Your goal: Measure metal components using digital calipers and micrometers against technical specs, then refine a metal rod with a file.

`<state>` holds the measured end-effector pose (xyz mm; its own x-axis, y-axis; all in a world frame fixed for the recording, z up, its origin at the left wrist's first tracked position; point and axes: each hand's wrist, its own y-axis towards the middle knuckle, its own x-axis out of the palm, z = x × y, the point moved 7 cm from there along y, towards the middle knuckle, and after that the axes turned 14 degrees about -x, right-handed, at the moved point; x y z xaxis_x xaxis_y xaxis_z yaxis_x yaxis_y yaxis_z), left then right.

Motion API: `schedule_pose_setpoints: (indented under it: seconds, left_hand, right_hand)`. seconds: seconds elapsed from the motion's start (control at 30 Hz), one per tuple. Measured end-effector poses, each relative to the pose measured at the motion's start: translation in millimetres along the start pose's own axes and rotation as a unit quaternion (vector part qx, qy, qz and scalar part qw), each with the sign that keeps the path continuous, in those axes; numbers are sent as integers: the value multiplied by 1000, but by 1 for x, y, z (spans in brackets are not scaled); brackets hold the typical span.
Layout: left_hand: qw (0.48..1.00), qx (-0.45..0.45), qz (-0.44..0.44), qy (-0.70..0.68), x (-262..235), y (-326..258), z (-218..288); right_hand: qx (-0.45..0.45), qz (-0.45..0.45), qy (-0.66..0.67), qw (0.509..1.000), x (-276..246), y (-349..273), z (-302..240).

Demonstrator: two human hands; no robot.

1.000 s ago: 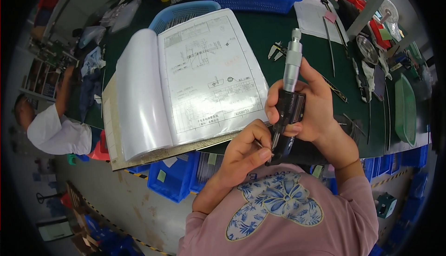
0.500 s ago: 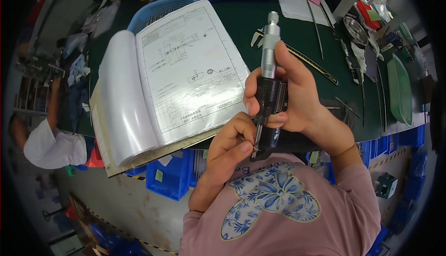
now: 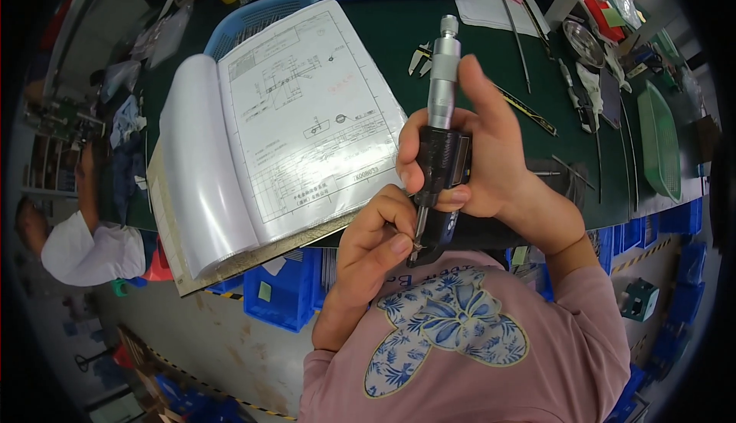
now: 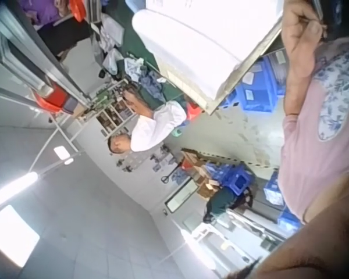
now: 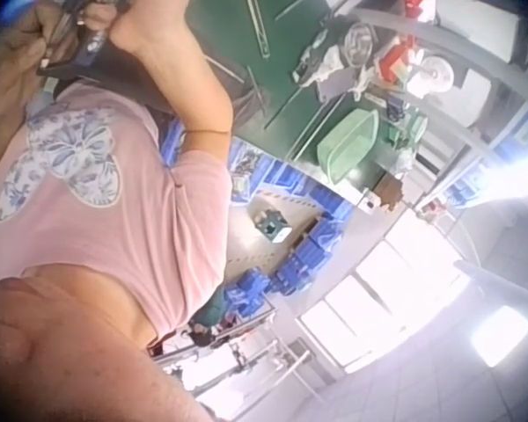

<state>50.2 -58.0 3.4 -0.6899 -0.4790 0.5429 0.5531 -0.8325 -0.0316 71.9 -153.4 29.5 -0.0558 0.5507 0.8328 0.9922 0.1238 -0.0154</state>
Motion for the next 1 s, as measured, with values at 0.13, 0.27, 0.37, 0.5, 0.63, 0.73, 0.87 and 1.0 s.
schedule_pose_setpoints:
  seconds: [0.13,0.27,0.37,0.5,0.63,0.73,0.87,1.0]
  left_hand:
    - [1000,1,-2,1,0,0,-1]
    - [1000,-1,1,-1,-1,0,-2]
    - [1000,5,-6,-4,0,1,0]
    - [1000,1,-14,-4,2,2,-1]
    - [1000,4,-5,-7,2,2,-2]
    - [1000,11,-1,-5,1,1,-1]
    - [1000,12,1,-11,1,2,-1]
    - [997,19,63,28,-1,2,-1]
  right_hand:
    - [15,21,14,1000,-1,0,1]
    - [-5,12,0,1000,2,3,1]
    - [-4,13,-3,1000,2,0,-2]
    - [24,41,9,999,-2,-2,-2]
    - [14,30,-8,999,-2,0,-2]
    - [5,3,3,1000,1,1,-4]
    - [32,23,21,999,-2,-1,-2]
    - [25,11,15,1000,-1,2,-3]
